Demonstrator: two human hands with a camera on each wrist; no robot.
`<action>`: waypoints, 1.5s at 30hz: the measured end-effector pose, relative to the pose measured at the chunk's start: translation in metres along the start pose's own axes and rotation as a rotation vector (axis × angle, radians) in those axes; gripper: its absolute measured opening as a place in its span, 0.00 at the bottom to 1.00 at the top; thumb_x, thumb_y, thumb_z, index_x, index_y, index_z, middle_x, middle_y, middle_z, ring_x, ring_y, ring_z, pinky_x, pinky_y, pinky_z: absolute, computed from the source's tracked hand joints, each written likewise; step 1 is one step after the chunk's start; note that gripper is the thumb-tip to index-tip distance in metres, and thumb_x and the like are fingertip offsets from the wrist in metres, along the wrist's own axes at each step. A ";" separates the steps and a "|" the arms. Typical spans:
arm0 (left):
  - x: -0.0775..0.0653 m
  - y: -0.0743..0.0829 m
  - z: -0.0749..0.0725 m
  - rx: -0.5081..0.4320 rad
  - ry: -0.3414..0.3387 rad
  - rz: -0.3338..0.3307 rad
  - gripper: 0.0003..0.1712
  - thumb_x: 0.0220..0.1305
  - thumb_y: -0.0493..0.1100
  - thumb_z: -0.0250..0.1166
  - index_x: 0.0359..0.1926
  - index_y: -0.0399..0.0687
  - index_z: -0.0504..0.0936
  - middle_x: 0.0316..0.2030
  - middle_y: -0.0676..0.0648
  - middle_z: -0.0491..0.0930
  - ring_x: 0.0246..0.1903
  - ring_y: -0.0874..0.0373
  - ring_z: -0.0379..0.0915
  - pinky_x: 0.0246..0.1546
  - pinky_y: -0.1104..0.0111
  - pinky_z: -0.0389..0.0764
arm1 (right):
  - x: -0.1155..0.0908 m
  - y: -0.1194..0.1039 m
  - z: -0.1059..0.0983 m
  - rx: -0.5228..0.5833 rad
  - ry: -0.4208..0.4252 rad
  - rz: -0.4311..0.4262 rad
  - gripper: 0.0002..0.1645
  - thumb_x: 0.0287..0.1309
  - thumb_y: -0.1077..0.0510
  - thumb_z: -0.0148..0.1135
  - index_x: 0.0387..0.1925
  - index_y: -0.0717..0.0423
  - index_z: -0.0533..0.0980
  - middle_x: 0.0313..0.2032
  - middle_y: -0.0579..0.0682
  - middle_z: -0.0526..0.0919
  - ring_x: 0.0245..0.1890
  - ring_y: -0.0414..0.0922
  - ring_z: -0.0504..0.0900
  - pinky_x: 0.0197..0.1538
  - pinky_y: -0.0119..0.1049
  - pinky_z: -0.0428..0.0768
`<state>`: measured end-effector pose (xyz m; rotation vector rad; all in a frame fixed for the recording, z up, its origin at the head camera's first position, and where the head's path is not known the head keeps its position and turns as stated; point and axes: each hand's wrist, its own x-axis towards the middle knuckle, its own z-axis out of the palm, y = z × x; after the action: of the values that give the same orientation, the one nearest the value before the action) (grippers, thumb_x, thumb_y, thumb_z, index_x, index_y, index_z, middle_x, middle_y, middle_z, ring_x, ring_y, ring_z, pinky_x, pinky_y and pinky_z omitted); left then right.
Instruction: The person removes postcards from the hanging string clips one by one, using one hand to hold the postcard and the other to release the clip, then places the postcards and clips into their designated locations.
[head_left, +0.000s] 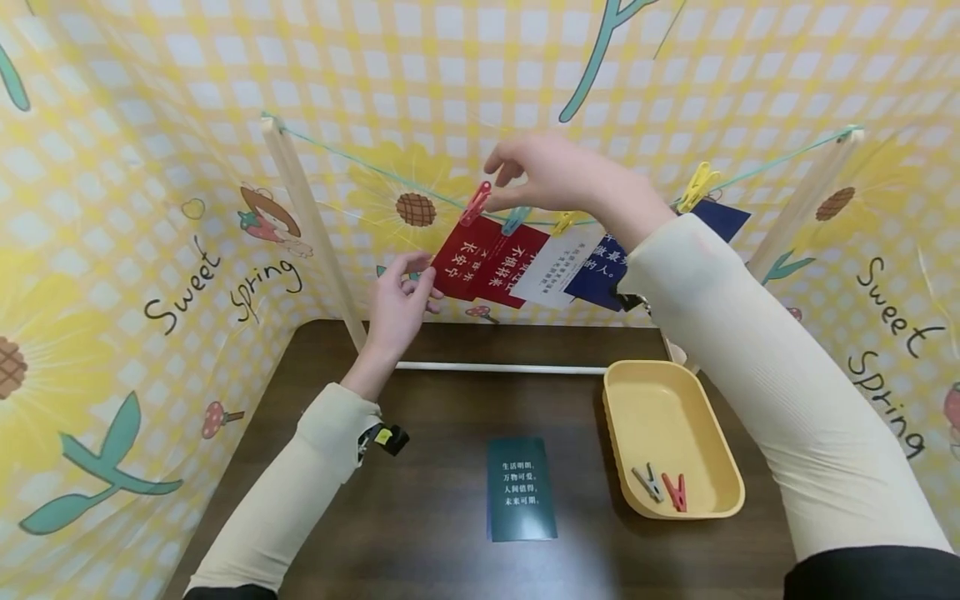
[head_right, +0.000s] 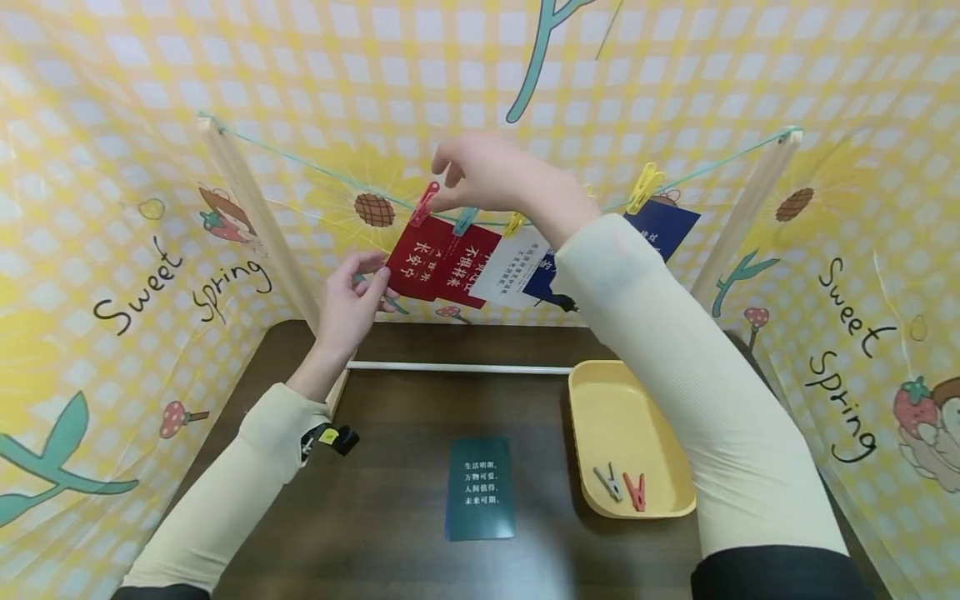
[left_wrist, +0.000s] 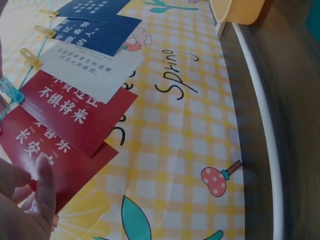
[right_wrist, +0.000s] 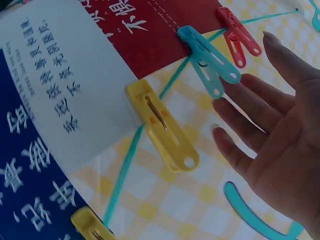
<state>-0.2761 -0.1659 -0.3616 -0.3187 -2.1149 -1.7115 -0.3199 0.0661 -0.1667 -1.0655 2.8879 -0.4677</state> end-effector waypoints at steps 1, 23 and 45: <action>0.000 0.000 0.001 0.004 -0.003 0.001 0.17 0.77 0.35 0.59 0.61 0.31 0.77 0.53 0.33 0.79 0.24 0.68 0.80 0.25 0.73 0.86 | 0.003 0.001 0.001 0.018 -0.016 0.003 0.33 0.69 0.45 0.67 0.67 0.59 0.75 0.61 0.57 0.83 0.63 0.54 0.79 0.67 0.51 0.76; 0.001 0.003 0.011 -0.025 -0.016 0.023 0.12 0.75 0.35 0.62 0.54 0.30 0.82 0.42 0.32 0.82 0.24 0.60 0.82 0.26 0.72 0.86 | 0.015 0.023 0.013 0.331 -0.002 -0.002 0.22 0.70 0.51 0.67 0.59 0.58 0.80 0.52 0.53 0.87 0.54 0.46 0.83 0.62 0.44 0.78; 0.001 0.002 0.007 -0.022 0.002 0.010 0.12 0.75 0.35 0.63 0.52 0.30 0.83 0.41 0.31 0.82 0.24 0.62 0.81 0.26 0.67 0.88 | 0.012 0.019 0.023 0.302 0.182 -0.018 0.15 0.70 0.51 0.68 0.51 0.54 0.87 0.51 0.48 0.89 0.55 0.43 0.80 0.58 0.39 0.77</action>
<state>-0.2769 -0.1584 -0.3608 -0.3325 -2.0913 -1.7294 -0.3383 0.0662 -0.1934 -1.0483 2.8281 -1.0126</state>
